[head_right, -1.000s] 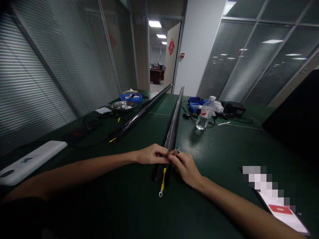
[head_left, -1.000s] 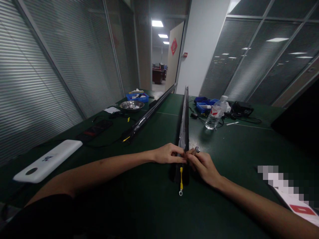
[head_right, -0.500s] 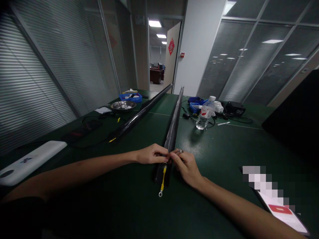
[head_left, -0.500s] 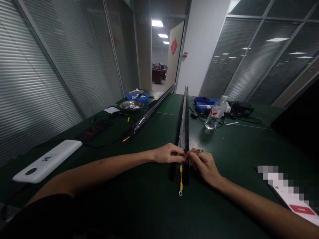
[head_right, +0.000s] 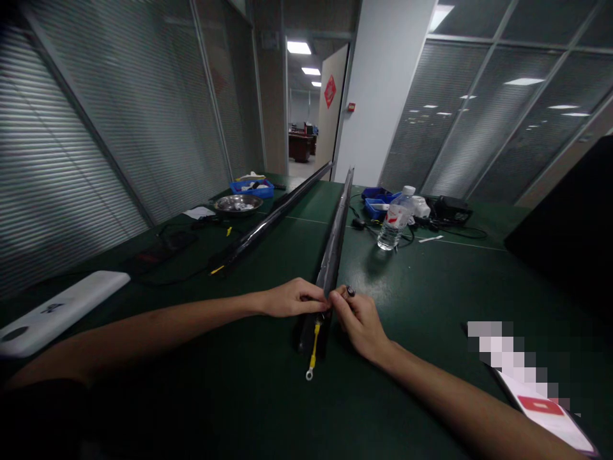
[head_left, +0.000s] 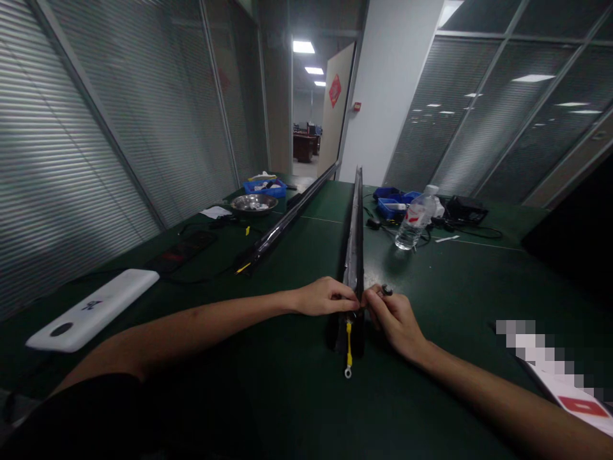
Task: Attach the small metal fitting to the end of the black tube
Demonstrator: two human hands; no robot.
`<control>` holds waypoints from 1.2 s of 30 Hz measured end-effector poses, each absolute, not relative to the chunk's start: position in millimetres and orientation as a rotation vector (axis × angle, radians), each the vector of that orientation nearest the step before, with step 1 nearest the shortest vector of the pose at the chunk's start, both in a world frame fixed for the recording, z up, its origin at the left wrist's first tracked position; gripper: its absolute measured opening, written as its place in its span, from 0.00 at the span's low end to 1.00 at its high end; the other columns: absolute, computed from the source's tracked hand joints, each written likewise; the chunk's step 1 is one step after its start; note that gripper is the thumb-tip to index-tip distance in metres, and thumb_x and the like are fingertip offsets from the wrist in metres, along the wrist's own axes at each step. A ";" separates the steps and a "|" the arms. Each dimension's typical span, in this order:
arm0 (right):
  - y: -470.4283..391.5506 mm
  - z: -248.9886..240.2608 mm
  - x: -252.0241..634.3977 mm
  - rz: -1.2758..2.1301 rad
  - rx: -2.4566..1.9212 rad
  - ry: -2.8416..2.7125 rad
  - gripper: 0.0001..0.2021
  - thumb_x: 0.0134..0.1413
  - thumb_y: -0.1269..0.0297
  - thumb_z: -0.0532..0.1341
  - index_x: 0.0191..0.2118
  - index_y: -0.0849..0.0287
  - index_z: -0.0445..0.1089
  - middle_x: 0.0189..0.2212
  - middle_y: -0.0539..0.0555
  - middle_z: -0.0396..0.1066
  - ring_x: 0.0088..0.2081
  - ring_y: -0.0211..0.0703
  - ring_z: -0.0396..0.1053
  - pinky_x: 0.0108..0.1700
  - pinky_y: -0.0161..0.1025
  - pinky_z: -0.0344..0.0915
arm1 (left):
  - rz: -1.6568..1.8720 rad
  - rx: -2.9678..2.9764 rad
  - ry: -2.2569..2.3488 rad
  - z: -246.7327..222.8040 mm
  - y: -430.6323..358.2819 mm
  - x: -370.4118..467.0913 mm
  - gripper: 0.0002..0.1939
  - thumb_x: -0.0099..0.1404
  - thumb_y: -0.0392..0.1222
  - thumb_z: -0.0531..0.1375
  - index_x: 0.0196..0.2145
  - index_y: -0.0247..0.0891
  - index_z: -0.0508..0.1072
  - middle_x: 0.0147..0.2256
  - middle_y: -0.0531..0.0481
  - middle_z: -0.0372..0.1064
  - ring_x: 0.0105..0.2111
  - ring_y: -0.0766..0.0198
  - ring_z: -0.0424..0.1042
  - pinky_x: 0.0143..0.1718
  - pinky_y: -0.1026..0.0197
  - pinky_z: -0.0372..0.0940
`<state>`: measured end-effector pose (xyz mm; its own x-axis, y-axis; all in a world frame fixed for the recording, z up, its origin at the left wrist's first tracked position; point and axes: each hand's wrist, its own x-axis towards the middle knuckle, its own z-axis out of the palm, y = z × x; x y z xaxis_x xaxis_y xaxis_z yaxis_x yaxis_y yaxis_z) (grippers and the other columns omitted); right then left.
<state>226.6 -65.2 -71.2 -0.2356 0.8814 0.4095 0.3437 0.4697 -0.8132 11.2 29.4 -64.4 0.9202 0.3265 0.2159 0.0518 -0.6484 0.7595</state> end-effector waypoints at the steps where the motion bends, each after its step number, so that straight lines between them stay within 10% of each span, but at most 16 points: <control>1: -64.7 -72.0 226.6 0.738 -1.037 -1.796 0.24 0.75 0.49 0.54 0.29 0.58 0.67 0.19 0.46 0.61 0.20 0.36 0.61 0.24 0.35 0.58 | 0.429 2.252 0.268 -64.9 29.4 11.3 0.15 0.77 0.46 0.58 0.40 0.32 0.79 0.33 0.50 0.72 0.34 0.65 0.71 0.36 0.67 0.61; 36: -65.3 -67.2 222.7 0.680 -1.033 -1.891 0.21 0.77 0.55 0.53 0.30 0.58 0.69 0.20 0.47 0.65 0.21 0.38 0.66 0.27 0.35 0.62 | 0.452 2.309 0.314 -61.4 25.4 9.4 0.12 0.75 0.43 0.60 0.41 0.31 0.79 0.31 0.52 0.68 0.28 0.69 0.64 0.29 0.68 0.53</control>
<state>222.7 -65.3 -67.2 -0.2936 0.8583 0.4210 0.3936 0.5098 -0.7650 9.4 25.4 -61.4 0.9076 0.3534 0.2268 0.0886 -0.6891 0.7192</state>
